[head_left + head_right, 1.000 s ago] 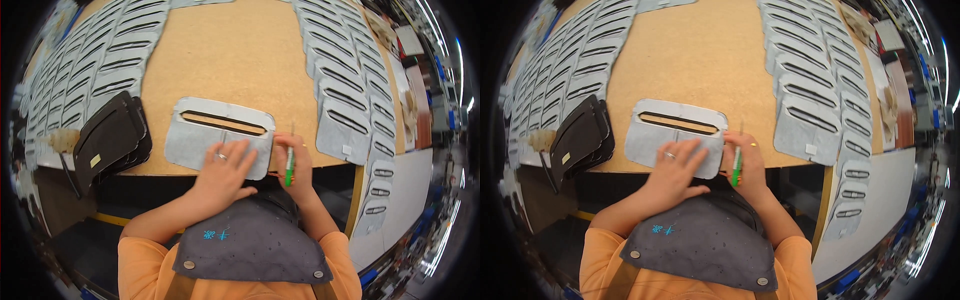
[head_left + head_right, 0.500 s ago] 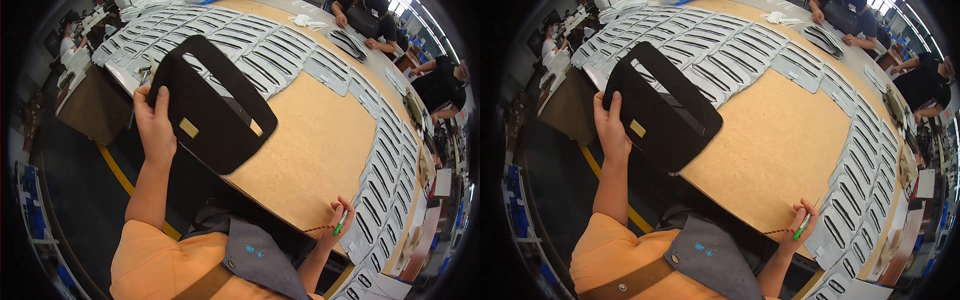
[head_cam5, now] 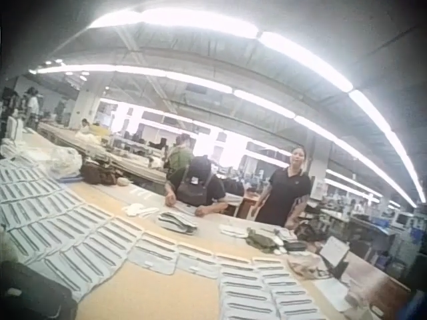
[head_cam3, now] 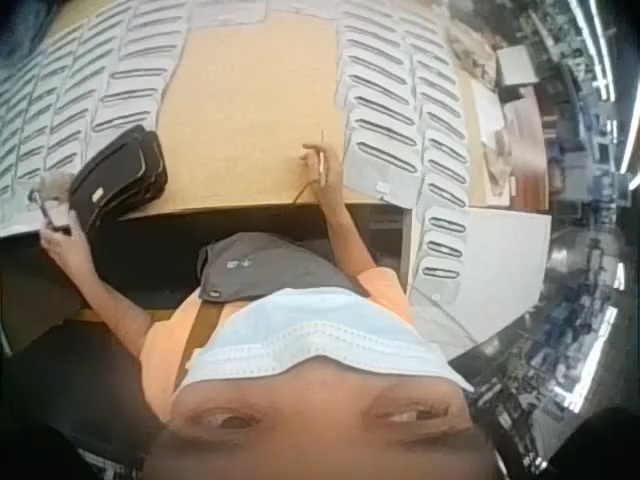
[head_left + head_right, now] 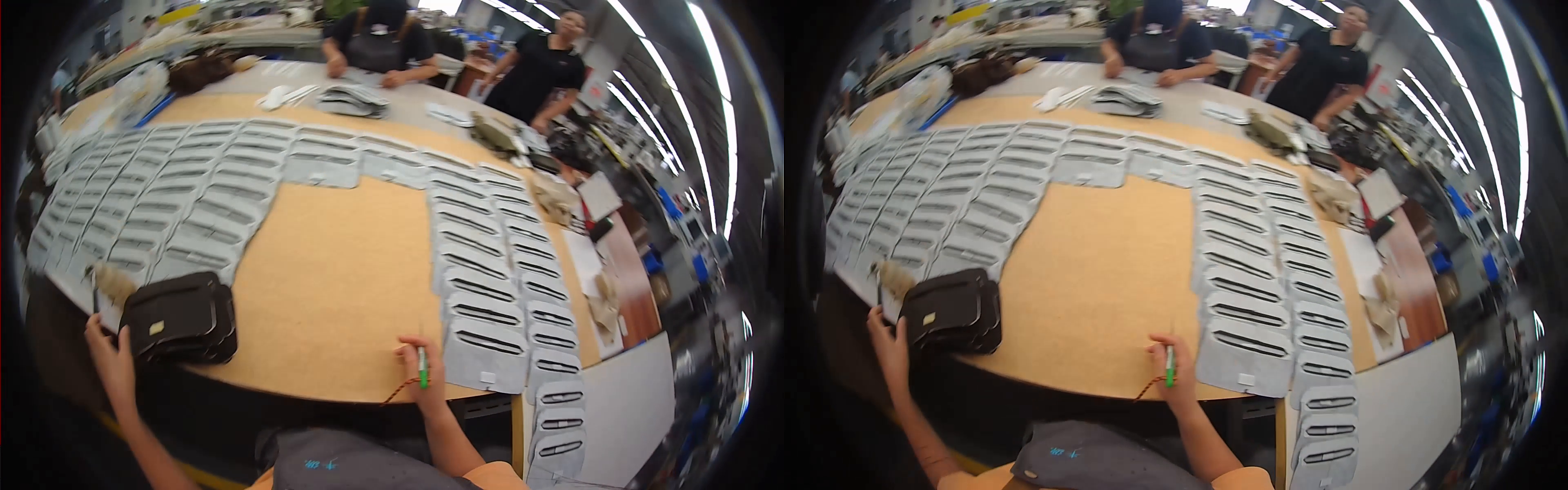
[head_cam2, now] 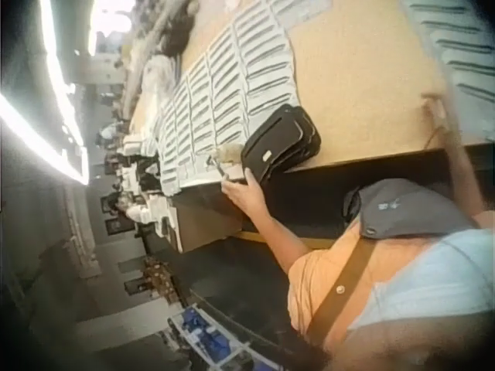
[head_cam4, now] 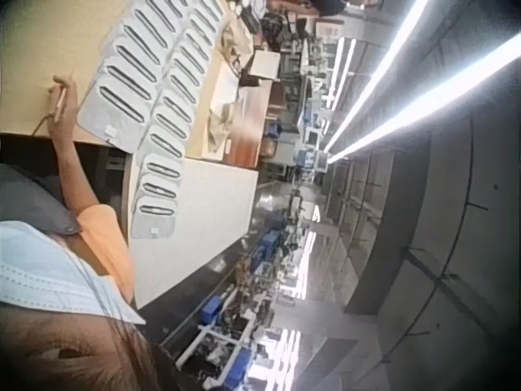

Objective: Manual assembly and marking of leather components for bags or wallets.

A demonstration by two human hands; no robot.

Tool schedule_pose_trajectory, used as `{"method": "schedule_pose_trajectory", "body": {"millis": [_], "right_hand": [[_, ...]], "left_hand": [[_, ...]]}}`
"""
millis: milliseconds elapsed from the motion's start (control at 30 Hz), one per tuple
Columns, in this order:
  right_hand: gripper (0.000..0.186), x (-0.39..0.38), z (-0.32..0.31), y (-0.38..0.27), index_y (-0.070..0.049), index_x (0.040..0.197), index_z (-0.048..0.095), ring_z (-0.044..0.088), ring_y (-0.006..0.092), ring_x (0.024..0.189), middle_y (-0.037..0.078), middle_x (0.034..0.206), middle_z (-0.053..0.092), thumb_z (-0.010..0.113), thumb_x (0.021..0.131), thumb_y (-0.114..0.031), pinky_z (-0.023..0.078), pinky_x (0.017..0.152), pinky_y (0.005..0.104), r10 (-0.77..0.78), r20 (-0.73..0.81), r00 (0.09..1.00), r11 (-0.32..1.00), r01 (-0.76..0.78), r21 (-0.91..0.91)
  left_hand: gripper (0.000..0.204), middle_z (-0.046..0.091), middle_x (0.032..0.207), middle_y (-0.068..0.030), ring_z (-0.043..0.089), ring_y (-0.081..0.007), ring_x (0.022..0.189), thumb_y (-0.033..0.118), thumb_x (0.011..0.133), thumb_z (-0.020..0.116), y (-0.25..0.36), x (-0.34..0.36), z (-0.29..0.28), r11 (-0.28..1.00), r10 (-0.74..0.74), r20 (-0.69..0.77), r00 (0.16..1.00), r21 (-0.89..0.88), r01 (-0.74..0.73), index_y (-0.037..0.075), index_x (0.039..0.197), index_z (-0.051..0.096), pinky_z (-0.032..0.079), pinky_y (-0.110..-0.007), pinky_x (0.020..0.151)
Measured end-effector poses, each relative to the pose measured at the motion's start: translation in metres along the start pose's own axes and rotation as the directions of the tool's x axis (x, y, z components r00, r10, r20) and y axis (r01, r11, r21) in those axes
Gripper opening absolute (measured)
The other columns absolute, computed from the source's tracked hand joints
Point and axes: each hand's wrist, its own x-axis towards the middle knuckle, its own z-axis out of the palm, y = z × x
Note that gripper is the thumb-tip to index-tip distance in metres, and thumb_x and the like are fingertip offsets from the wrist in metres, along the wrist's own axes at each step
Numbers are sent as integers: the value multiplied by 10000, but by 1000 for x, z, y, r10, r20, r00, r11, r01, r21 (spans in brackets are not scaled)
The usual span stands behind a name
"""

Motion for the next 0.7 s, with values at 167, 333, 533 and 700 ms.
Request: {"method": "schedule_pose_trajectory", "body": {"millis": [167, 333, 533, 700], "right_hand": [[147, -5, 6, 1, -5, 1033, 582, 636, 136, 785, 76, 850, 622, 520, 926, -85, 503, 704, 243, -53, -3, 999, 998, 53, -34], [142, -7, -2, 3, -10, 1020, 586, 642, 137, 783, 86, 884, 621, 512, 932, -93, 500, 707, 241, -75, -20, 997, 997, 75, -14], [147, -5, 0, -3, -10, 1017, 584, 639, 132, 793, 80, 871, 616, 514, 933, -109, 493, 696, 244, -51, 13, 999, 999, 51, -12], [152, -9, 0, -3, -14, 1021, 585, 637, 131, 788, 81, 878, 615, 507, 936, -115, 492, 696, 243, -55, 48, 997, 998, 56, -27]], "left_hand": [[428, 370, 1424, -143, 341, -334, 1311, 219, 962, 430, 119, 17, -46, 824, 559, -269, 785, 72, -562, 61, 1360, 409, 249, -451, 1103], [384, 451, 1367, -123, 319, -330, 1324, 278, 925, 484, 106, -7, 35, 983, 172, 546, 820, -38, -180, 31, 1209, 565, 171, -471, 1122], [355, 457, 1346, -147, 344, -336, 1306, 277, 921, 488, 126, -18, 14, 917, 355, 457, 816, 2, -400, -1, 1120, 585, 178, -471, 1119], [320, 488, 1284, -192, 397, -365, 1252, 242, 885, 522, 161, -34, 8, 850, 526, 364, 769, -204, -485, -12, 1067, 591, 224, -481, 1092]]}}
